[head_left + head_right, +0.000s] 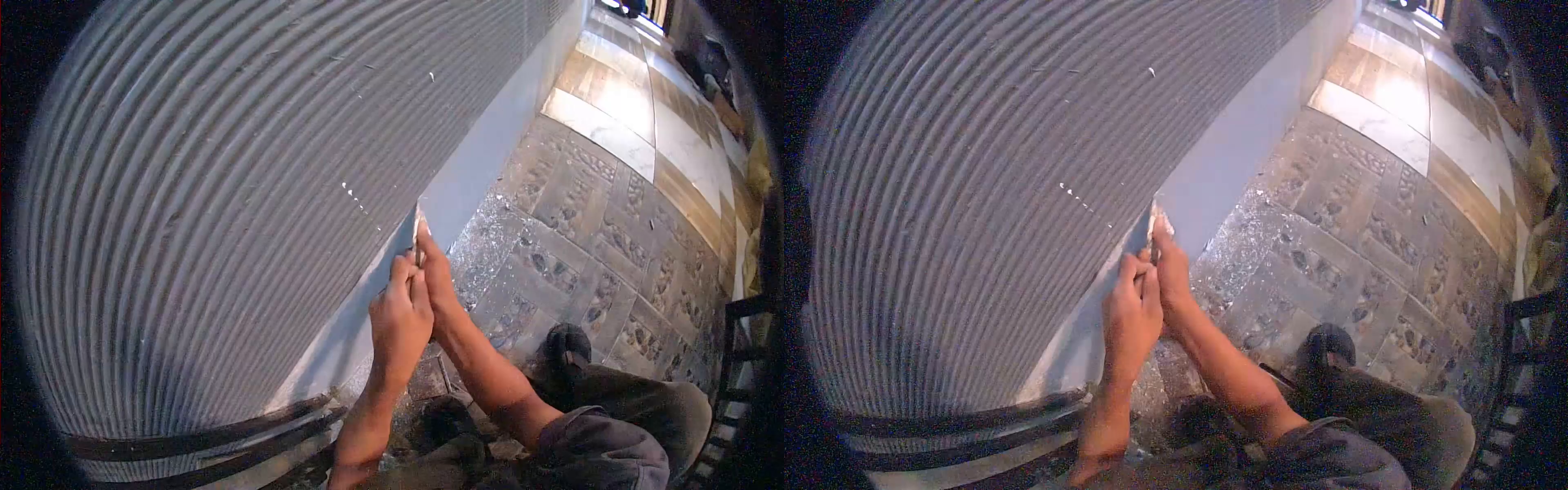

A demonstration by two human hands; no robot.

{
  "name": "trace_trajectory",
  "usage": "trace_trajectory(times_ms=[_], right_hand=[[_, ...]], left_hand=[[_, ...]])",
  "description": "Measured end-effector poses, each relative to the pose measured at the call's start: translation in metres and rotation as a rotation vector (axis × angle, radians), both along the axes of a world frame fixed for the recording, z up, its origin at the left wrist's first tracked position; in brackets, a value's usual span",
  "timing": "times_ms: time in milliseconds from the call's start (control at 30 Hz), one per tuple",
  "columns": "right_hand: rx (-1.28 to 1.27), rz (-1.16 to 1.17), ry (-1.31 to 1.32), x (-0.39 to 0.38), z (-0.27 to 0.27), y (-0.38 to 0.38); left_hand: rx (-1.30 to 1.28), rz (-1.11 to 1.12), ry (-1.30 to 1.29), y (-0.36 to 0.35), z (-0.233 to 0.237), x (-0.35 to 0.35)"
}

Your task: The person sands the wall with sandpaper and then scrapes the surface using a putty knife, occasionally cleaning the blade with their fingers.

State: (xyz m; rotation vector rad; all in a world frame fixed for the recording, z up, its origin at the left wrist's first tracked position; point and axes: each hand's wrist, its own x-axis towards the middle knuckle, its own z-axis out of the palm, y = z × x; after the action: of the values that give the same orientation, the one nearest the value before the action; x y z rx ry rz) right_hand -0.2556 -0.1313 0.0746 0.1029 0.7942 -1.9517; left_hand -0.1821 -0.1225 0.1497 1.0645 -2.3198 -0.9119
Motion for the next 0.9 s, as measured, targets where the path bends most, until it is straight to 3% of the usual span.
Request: trace_trajectory(times_ms=[100, 167, 367, 433, 500, 600, 900], right_hand=[[-0.005, 0.029, -0.075, 0.001, 0.006, 0.008], [0.184, 0.080, 0.114, 0.013, 0.011, 0.015], [0.074, -0.005, -0.026, -0.007, 0.001, 0.003], [0.173, 0.031, 0.073, -0.008, 0.005, 0.007], [0.097, 0.010, 0.071, 0.007, 0.010, 0.010], [0.016, 0.096, -0.185, 0.020, 0.019, 0.016], [0.040, 0.080, -0.202, 0.023, 0.017, 0.012]], left_hand=[[-0.004, -0.043, 0.077, 0.006, -0.006, 0.004], [-0.026, 0.028, 0.100, 0.013, -0.008, 0.016], [-0.005, -0.026, 0.025, 0.003, -0.011, -0.004], [0.010, 0.001, 0.001, 0.008, -0.005, -0.006], [-0.045, -0.002, 0.024, 0.014, -0.011, 0.009], [0.084, 0.090, -0.003, 0.019, -0.008, 0.024], [0.132, 0.112, -0.105, 0.019, 0.005, 0.023]])
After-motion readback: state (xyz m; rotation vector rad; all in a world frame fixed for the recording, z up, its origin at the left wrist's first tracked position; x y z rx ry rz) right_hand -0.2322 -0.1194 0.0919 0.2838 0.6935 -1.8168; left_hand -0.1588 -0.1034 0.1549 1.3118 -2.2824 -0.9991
